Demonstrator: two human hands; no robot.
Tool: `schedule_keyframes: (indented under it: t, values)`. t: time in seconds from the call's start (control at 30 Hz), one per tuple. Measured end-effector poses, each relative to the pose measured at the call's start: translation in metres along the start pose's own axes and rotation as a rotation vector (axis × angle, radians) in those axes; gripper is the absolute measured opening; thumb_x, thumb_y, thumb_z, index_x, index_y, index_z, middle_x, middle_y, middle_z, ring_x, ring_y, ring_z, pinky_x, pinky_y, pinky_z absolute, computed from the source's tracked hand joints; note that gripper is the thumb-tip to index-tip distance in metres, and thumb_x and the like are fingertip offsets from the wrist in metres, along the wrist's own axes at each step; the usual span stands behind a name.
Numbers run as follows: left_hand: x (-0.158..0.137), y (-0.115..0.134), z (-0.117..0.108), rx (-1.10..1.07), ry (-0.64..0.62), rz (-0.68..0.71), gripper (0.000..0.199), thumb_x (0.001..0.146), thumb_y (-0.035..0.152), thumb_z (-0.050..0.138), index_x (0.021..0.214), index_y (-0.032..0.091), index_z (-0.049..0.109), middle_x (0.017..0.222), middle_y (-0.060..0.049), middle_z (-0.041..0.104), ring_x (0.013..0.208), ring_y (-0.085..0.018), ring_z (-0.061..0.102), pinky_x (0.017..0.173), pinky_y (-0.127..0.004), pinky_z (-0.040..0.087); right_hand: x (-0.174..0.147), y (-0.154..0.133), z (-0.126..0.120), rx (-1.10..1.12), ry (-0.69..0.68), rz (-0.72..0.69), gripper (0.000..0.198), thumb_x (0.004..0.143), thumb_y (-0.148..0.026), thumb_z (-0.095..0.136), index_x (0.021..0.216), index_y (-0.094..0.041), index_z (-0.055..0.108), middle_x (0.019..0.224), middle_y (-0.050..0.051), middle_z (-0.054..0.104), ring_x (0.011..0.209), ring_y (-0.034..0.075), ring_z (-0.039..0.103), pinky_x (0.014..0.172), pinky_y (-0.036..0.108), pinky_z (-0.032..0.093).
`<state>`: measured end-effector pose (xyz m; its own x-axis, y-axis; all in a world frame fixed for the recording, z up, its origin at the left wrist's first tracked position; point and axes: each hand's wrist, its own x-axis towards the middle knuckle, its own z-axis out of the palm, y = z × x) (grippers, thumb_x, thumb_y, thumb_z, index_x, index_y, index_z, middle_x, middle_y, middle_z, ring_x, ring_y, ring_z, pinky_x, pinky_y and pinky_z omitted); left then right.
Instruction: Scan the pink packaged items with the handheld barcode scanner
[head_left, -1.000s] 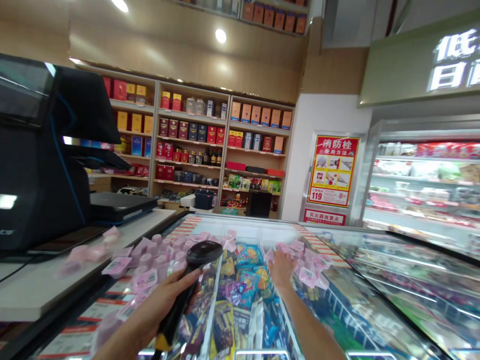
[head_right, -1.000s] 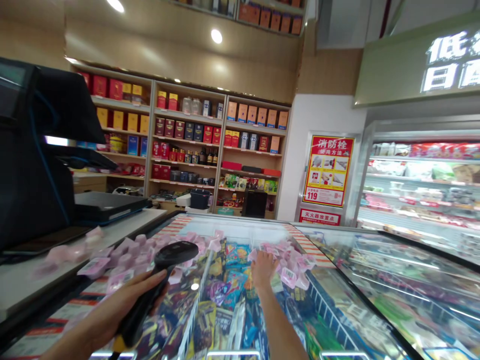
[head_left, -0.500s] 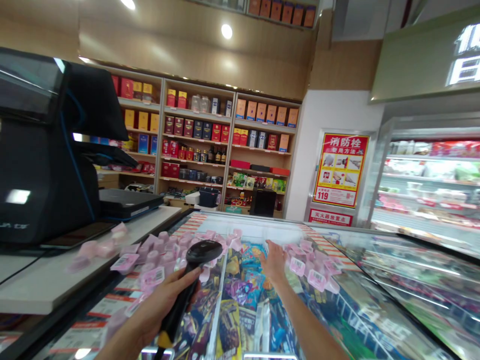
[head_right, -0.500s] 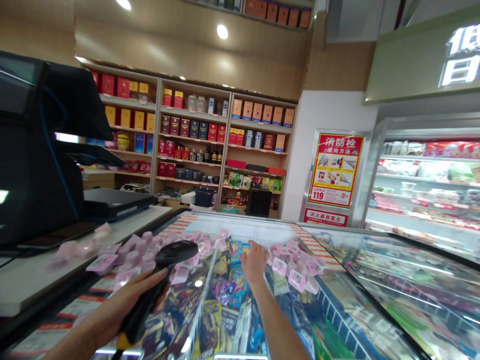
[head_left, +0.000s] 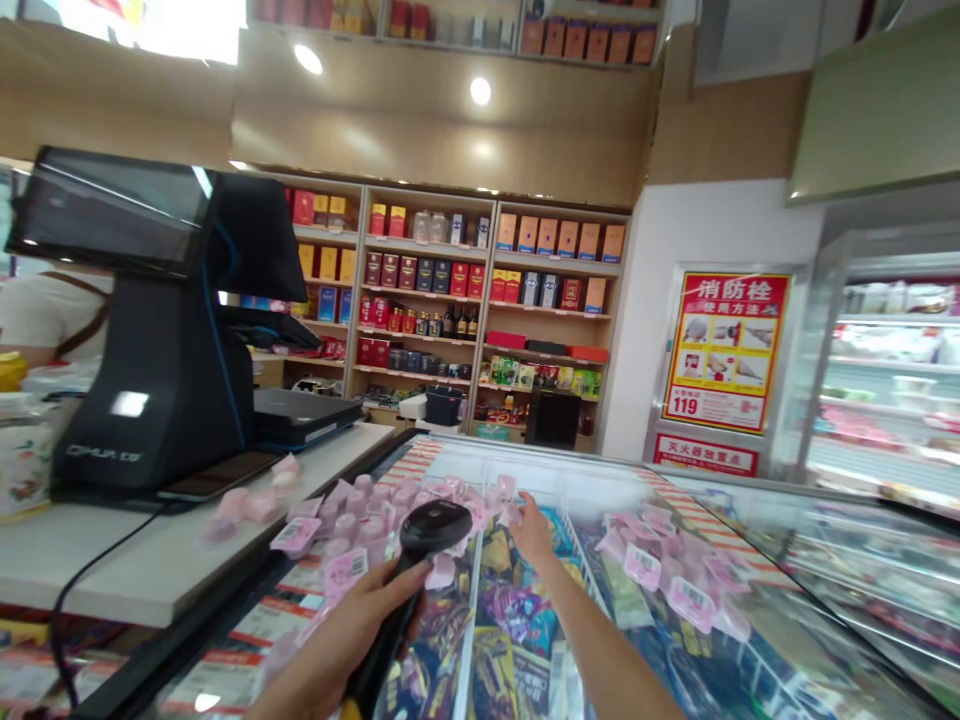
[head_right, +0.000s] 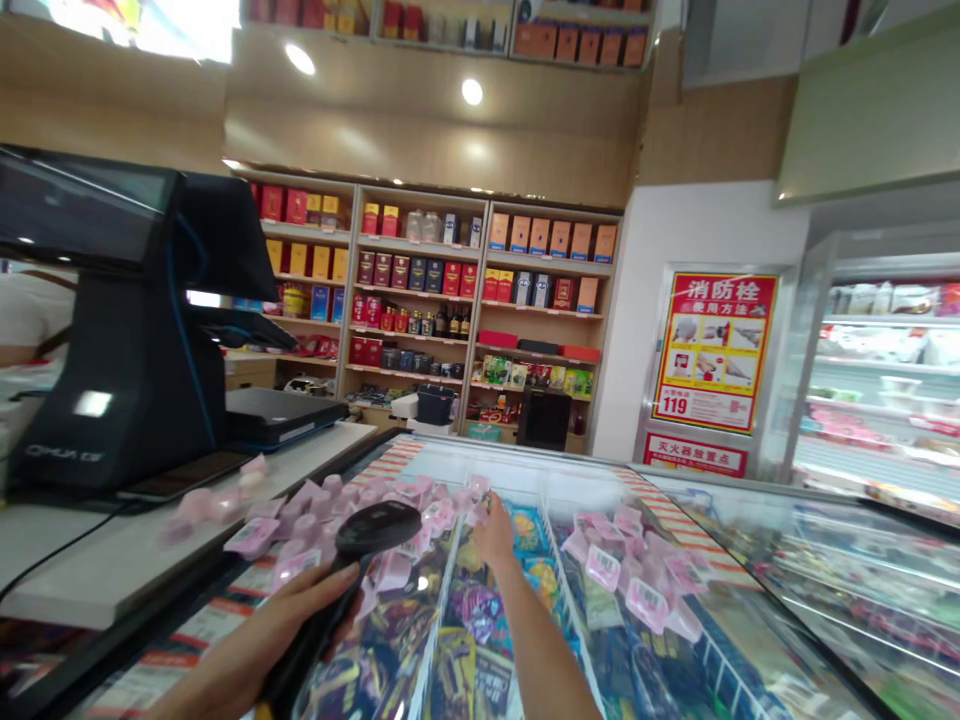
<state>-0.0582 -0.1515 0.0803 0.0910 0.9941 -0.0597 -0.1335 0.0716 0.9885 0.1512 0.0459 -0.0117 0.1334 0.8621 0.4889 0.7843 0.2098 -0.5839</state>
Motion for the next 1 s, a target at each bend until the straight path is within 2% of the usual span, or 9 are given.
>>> schedule_keyframes:
  t: [0.2, 0.3, 0.43, 0.53, 0.63, 0.83, 1.0]
  values:
    - [-0.003, -0.003, 0.012, 0.001, -0.046, -0.023, 0.029, 0.062, 0.044, 0.056, 0.061, 0.016, 0.051, 0.048, 0.003, 0.051, 0.042, -0.007, 0.043, 0.041, -0.018, 0.033, -0.019, 0.018, -0.023, 0.459, 0.005, -0.114, 0.034, 0.057, -0.008, 0.043, 0.088, -0.015, 0.053, 0.084, 0.006, 0.063, 0.075, 0.017, 0.059, 0.069, 0.029, 0.044]
    - [-0.009, 0.000, 0.019, -0.013, -0.066, -0.033, 0.027, 0.061, 0.042, 0.058, 0.062, 0.016, 0.050, 0.051, 0.003, 0.052, 0.042, -0.007, 0.044, 0.041, -0.018, 0.033, -0.027, 0.017, -0.032, 0.538, 0.004, -0.124, 0.034, 0.057, -0.009, 0.043, 0.089, -0.016, 0.052, 0.084, 0.005, 0.064, 0.075, 0.017, 0.059, 0.069, 0.029, 0.045]
    - [-0.015, 0.003, 0.025, -0.001, -0.082, -0.032, 0.027, 0.059, 0.042, 0.059, 0.059, 0.016, 0.050, 0.048, 0.004, 0.051, 0.041, -0.007, 0.043, 0.041, -0.018, 0.033, -0.030, 0.011, -0.037, 0.513, 0.019, -0.111, 0.032, 0.057, -0.010, 0.044, 0.088, -0.016, 0.052, 0.084, 0.005, 0.064, 0.076, 0.017, 0.059, 0.070, 0.029, 0.045]
    - [-0.017, 0.005, 0.027, 0.013, -0.105, -0.023, 0.028, 0.061, 0.042, 0.057, 0.059, 0.016, 0.050, 0.047, 0.004, 0.051, 0.041, -0.007, 0.043, 0.041, -0.018, 0.033, -0.030, 0.009, -0.039, 0.437, 0.062, -0.102, 0.032, 0.058, -0.010, 0.044, 0.088, -0.017, 0.053, 0.083, 0.004, 0.064, 0.074, 0.017, 0.059, 0.069, 0.028, 0.044]
    - [-0.018, 0.006, 0.024, 0.039, -0.125, -0.018, 0.027, 0.063, 0.042, 0.056, 0.060, 0.016, 0.050, 0.050, 0.003, 0.051, 0.042, -0.007, 0.043, 0.042, -0.018, 0.033, -0.032, 0.010, -0.043, 0.265, 0.117, -0.104, 0.034, 0.058, -0.011, 0.045, 0.090, -0.017, 0.054, 0.086, 0.005, 0.062, 0.078, 0.017, 0.057, 0.072, 0.028, 0.042]
    - [-0.013, 0.005, 0.017, 0.029, -0.089, 0.003, 0.027, 0.064, 0.042, 0.056, 0.063, 0.016, 0.050, 0.050, 0.003, 0.052, 0.043, -0.007, 0.045, 0.044, -0.019, 0.035, -0.045, 0.022, -0.062, -0.278, 0.212, 0.000, 0.033, 0.062, -0.016, 0.049, 0.094, -0.018, 0.055, 0.092, 0.007, 0.059, 0.095, 0.025, 0.046, 0.082, 0.038, 0.028]
    - [-0.008, 0.004, 0.017, -0.033, 0.006, 0.010, 0.028, 0.061, 0.042, 0.058, 0.060, 0.016, 0.050, 0.048, 0.004, 0.050, 0.042, -0.008, 0.045, 0.042, -0.019, 0.036, -0.053, 0.039, -0.077, -0.523, 0.200, 0.002, 0.024, 0.065, -0.020, 0.050, 0.089, -0.019, 0.055, 0.088, 0.006, 0.058, 0.095, 0.025, 0.043, 0.082, 0.041, 0.022]
